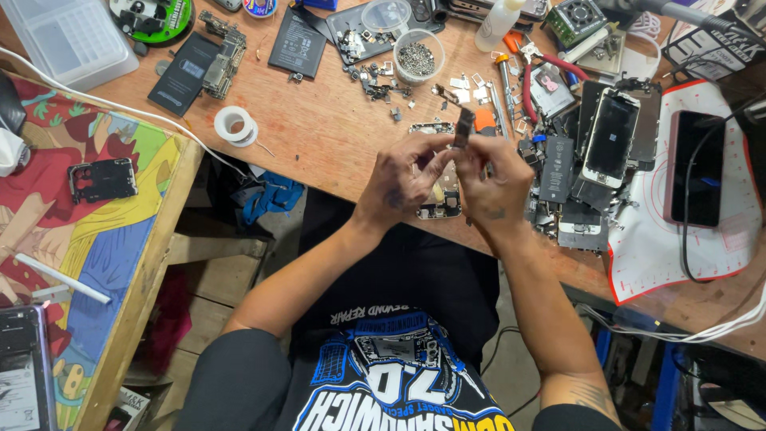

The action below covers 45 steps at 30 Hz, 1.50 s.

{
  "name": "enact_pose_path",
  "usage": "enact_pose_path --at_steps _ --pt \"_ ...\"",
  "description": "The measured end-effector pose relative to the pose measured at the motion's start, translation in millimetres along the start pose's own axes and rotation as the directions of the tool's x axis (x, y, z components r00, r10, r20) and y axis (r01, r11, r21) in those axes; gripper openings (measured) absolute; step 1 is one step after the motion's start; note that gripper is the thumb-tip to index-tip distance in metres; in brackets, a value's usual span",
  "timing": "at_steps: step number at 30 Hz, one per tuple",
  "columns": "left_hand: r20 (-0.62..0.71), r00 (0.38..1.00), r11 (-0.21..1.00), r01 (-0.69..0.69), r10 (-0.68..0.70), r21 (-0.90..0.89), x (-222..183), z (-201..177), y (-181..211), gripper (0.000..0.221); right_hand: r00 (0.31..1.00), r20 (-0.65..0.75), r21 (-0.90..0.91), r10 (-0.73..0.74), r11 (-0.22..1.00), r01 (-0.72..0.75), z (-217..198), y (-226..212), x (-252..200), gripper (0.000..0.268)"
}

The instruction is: The person uses a screwdriver to remove screws from a disassembled smartphone chassis, then applies adhesive from a bottle to the interior frame and presses components into place. The work continues with repeated screw removal and adhesive application on the same device.

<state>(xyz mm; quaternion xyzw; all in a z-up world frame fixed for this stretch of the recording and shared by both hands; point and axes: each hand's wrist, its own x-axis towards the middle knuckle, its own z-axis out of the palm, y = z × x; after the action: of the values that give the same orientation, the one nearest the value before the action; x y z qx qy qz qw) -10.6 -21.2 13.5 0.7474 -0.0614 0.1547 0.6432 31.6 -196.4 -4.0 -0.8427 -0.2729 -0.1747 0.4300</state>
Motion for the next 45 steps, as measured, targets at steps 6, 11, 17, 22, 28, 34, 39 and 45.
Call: enact_pose_path --at_steps 6,11,17,22,28,34,39,45 --pt "-0.041 0.991 0.986 0.121 -0.127 -0.112 -6 5 -8 0.022 0.969 -0.038 -0.109 -0.246 0.965 0.24 -2 -21 8 0.028" --pt "0.021 0.959 0.916 0.276 -0.283 -0.291 -4 3 -31 0.026 0.997 0.079 0.045 -0.004 0.999 0.0 -3 -24 12 0.034" --pt "0.068 0.958 0.898 0.285 -0.279 -0.336 -5 2 -43 0.027 0.987 0.103 0.078 0.123 0.988 -0.131 -2 -26 9 0.03" --pt "0.11 0.954 0.877 0.301 -0.28 -0.375 -5 1 -46 0.029 0.986 0.101 0.081 0.134 0.987 -0.142 -3 -23 8 0.028" --pt "0.118 0.981 0.846 0.194 -0.156 -0.496 -5 0 -47 0.031 0.99 0.11 0.09 0.087 0.991 -0.097 -3 -23 6 0.029" --pt "0.018 0.995 0.91 0.095 -0.096 -0.404 -7 0 -45 0.025 0.981 0.172 0.146 0.086 0.983 -0.111 -2 -22 6 0.031" --pt "-0.052 0.993 0.947 0.081 -0.102 -0.311 -4 -8 -31 0.026 0.985 0.166 0.047 -0.053 0.998 0.046 -5 -27 9 0.027" --pt "-0.237 0.969 0.993 -0.04 0.065 0.109 21 -63 -18 0.017 0.986 0.16 0.001 -0.043 0.999 0.044 -4 -28 8 0.028"
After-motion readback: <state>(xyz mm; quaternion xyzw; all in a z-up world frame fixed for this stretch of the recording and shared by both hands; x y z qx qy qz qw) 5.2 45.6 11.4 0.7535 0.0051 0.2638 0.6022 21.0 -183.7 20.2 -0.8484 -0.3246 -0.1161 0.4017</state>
